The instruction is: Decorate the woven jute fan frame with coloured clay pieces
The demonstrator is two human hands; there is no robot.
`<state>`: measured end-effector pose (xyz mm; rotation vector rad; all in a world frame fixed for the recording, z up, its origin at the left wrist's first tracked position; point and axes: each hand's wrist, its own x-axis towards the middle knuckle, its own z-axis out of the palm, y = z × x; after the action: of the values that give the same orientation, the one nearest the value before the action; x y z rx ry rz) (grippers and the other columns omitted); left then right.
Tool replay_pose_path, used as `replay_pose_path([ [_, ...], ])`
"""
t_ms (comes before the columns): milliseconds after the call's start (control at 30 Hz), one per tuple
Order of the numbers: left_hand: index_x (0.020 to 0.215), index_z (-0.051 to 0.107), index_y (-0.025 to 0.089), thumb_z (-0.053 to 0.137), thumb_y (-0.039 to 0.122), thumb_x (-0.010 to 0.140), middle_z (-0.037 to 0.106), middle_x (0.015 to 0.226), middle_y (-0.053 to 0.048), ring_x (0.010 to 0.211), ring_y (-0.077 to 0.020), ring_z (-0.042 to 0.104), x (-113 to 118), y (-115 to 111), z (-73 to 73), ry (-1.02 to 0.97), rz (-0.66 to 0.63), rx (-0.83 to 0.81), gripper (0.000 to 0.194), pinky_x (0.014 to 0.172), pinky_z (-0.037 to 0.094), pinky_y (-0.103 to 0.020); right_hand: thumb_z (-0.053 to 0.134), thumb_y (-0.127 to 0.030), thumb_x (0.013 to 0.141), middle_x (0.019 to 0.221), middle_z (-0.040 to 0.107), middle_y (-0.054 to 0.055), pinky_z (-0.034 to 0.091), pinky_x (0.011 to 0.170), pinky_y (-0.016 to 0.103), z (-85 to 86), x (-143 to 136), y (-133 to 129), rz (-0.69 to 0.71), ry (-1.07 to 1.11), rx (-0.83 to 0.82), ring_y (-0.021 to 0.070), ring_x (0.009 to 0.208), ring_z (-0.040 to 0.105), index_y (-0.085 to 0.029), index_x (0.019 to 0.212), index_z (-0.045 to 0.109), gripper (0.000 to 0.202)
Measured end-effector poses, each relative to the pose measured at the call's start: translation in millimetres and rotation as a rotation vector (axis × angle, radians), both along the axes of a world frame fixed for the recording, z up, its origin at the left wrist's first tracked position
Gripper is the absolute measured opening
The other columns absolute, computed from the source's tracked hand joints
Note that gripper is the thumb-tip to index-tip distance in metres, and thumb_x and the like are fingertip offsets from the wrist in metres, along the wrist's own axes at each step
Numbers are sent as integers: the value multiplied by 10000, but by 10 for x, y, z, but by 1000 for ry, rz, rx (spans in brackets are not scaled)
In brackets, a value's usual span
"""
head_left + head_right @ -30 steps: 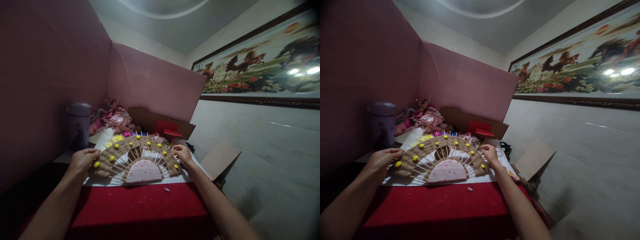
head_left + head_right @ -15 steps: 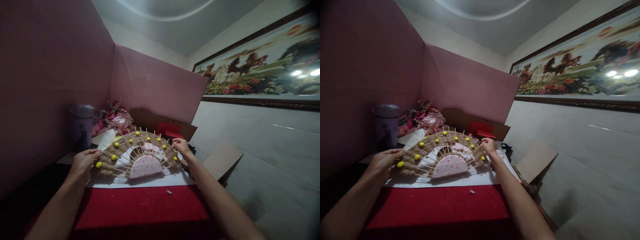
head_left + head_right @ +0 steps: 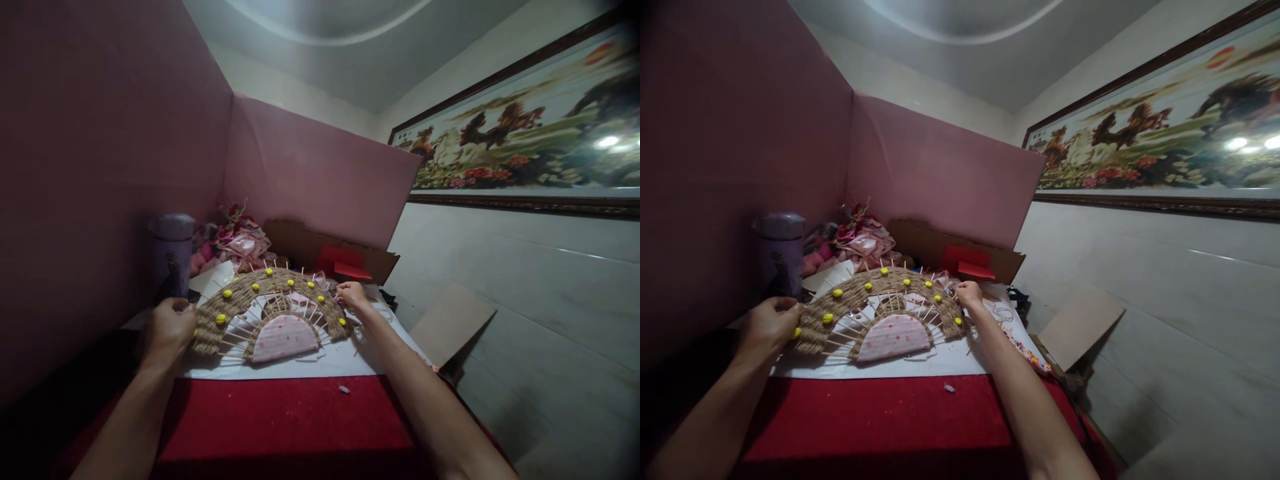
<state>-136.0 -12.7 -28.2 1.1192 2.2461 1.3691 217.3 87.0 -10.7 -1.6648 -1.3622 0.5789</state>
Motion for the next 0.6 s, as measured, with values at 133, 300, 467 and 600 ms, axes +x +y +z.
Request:
replay_pose_path([
  [133,938,636,225,535,353,665,675,923,-138,820,-320,612,58,-103,91,112,-13,-80,318,545,393,-313,575,-284,839,668,642,17,467,484,187,-29,42,-68,2,41,-1,95,543,600,-114,799,613,179],
  [300,879,653,230,533,333,665,677,915,-129,811,-306,611,71,-122,105,81,-27,-63,266,557,395,-307,558,-187,771,544,622,16,408,397,153,-18,58,-133,5,88,16,119,499,619,-135,681,597,112],
  [467,935,654,223,524,324,676,676,942,-127,827,-292,610,40,-127,105,79,-3,-17,307,559,389,-293,578,-182,741,581,644,25,411,392,150,39,57,-206,8,86,44,126,517,628,-135,730,628,69],
  [600,852,661,220,565,310,628,674,873,-128,787,-302,599,2,-100,73,28,-11,21,260,554,379,-302,616,-196,724,558,638,18,398,376,147,42,56,-275,0,73,35,121,483,613,-136,726,636,64],
])
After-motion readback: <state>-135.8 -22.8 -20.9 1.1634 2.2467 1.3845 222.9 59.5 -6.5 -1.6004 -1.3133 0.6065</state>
